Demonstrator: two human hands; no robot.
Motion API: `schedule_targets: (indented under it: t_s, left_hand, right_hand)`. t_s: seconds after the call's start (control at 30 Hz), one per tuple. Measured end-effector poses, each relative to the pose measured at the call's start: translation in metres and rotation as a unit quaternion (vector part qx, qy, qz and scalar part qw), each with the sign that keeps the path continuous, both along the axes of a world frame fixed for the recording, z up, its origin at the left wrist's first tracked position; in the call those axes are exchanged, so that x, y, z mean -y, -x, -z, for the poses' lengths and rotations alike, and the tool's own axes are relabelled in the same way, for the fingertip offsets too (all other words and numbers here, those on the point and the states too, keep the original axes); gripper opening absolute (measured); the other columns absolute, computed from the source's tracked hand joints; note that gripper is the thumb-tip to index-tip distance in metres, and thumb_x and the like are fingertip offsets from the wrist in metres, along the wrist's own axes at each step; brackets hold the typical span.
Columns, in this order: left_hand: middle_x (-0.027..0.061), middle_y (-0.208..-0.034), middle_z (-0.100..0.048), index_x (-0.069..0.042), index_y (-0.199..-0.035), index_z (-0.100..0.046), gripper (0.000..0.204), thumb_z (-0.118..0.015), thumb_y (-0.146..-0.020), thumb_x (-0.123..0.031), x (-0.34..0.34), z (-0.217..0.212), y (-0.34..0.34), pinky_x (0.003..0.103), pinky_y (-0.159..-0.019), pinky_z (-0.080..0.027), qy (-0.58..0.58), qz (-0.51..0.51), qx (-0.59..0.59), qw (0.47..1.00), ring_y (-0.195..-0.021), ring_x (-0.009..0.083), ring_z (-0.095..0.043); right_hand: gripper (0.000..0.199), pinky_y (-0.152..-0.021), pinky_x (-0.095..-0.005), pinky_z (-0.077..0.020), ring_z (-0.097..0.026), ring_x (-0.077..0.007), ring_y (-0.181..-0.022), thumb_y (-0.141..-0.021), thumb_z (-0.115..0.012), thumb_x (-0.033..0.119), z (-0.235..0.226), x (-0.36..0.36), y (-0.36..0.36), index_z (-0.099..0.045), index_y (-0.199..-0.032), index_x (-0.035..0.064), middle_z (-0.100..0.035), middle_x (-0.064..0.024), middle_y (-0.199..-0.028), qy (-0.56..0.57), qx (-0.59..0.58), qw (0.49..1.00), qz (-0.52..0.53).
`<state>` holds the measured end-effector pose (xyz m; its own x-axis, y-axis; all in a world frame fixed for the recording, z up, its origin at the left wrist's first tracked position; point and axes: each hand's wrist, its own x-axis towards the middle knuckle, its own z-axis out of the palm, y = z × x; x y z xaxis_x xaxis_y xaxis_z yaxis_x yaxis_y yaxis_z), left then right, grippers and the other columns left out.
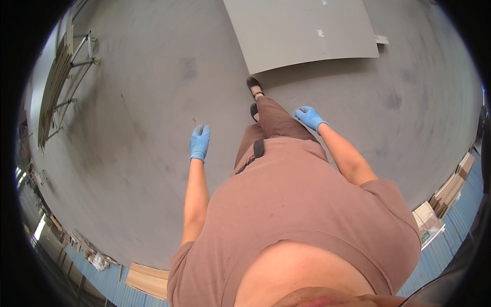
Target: The person wipes large white panels with a cloth, aligns a narrow strip along the panel edge, and continues wiping the surface. The person handles the panels and strip by hand, moving them on the floor and repositioning them for access.
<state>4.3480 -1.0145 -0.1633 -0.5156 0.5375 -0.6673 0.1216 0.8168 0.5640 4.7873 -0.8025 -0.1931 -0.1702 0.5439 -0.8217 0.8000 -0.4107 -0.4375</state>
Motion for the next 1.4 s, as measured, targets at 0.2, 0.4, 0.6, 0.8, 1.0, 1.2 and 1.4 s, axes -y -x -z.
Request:
schedule_targets:
  t_s: [0.2,0.4,0.6,0.8,1.0,1.2,1.4]
  left_hand:
    - [0.0181,-0.133,-0.072,0.004,-0.137,-0.065,0.056,-0.07,-0.1,-0.037,-0.045,0.008,0.041,0.036,-0.105,-0.051,-0.006,-0.029,0.074,0.997,-0.121,0.0242,-0.068]
    - [0.0106,-0.127,-0.073,0.001,-0.135,-0.066,0.051,-0.071,-0.1,-0.036,-0.032,0.023,0.109,0.036,-0.101,-0.052,0.021,-0.143,0.128,0.981,-0.115,0.0211,-0.068]
    - [0.0019,-0.109,-0.072,-0.009,-0.127,-0.069,0.044,-0.072,-0.098,-0.042,-0.003,0.074,0.183,0.037,-0.084,-0.054,0.114,-0.357,0.217,0.901,-0.097,0.0163,-0.067]
    - [0.0013,-0.096,-0.07,-0.012,-0.119,-0.068,0.034,-0.069,-0.1,-0.041,-0.006,0.09,0.325,0.035,-0.072,-0.052,0.113,-0.336,0.21,0.911,-0.083,0.0163,-0.066]
    - [-0.0058,-0.073,-0.058,-0.02,-0.082,-0.06,0.024,-0.068,-0.1,-0.034,-0.066,0.097,0.465,0.029,-0.051,-0.037,-0.001,-0.296,0.104,0.95,-0.06,0.0092,-0.049]
    - [-0.0063,-0.076,-0.06,-0.016,-0.098,-0.068,0.018,-0.07,-0.099,-0.035,-0.221,0.107,0.579,0.028,-0.054,-0.04,-0.003,-0.249,0.11,0.962,-0.063,0.0084,-0.052]
    - [-0.002,-0.087,-0.069,-0.006,-0.117,-0.072,0.033,-0.074,-0.097,-0.032,-0.404,0.064,0.653,0.031,-0.067,-0.051,-0.016,-0.173,0.114,0.978,-0.077,0.0111,-0.061]
  right_hand:
    - [0.046,-0.101,-0.0425,-0.0518,-0.071,-0.0329,-0.115,-0.095,-0.062,0.039,0.014,-0.053,0.07,-0.075,-0.121,0.0032,-0.075,-0.0196,-0.122,0.079,0.121,0.987,-0.076]
    - [0.044,-0.101,-0.0425,-0.0521,-0.071,-0.0318,-0.114,-0.095,-0.062,0.039,-0.011,-0.127,0.188,-0.076,-0.118,0.0041,-0.076,-0.0179,-0.121,0.038,0.099,0.99,-0.098]
    - [0.038,-0.088,-0.0355,-0.0557,-0.072,-0.0184,-0.093,-0.098,-0.064,0.037,-0.004,-0.17,0.31,-0.077,-0.11,0.0031,-0.079,-0.0087,-0.103,-0.007,0.03,0.995,-0.099]
    - [0.036,-0.089,-0.0335,-0.0551,-0.069,-0.0161,-0.091,-0.102,-0.064,0.031,-0.017,-0.18,0.421,-0.075,-0.112,-0.0019,-0.077,-0.0078,-0.104,0.027,0.051,0.996,-0.07]
    - [0.043,-0.083,-0.0421,-0.0545,-0.07,-0.0235,-0.089,-0.094,-0.063,0.04,-0.017,-0.216,0.489,-0.075,-0.102,-0.0009,-0.076,-0.0193,-0.095,-0.05,0.059,0.993,-0.092]
    - [0.032,-0.085,-0.0364,-0.0582,-0.072,-0.0198,-0.09,-0.1,-0.061,0.024,0.008,-0.274,0.534,-0.074,-0.106,-0.0036,-0.077,-0.0128,-0.102,0.034,-0.001,0.994,0.108]
    - [0.034,-0.089,-0.039,-0.0574,-0.073,-0.0219,-0.094,-0.099,-0.06,0.028,0.008,-0.409,0.635,-0.075,-0.112,-0.0002,-0.078,-0.0126,-0.107,0.049,0.025,0.988,0.147]
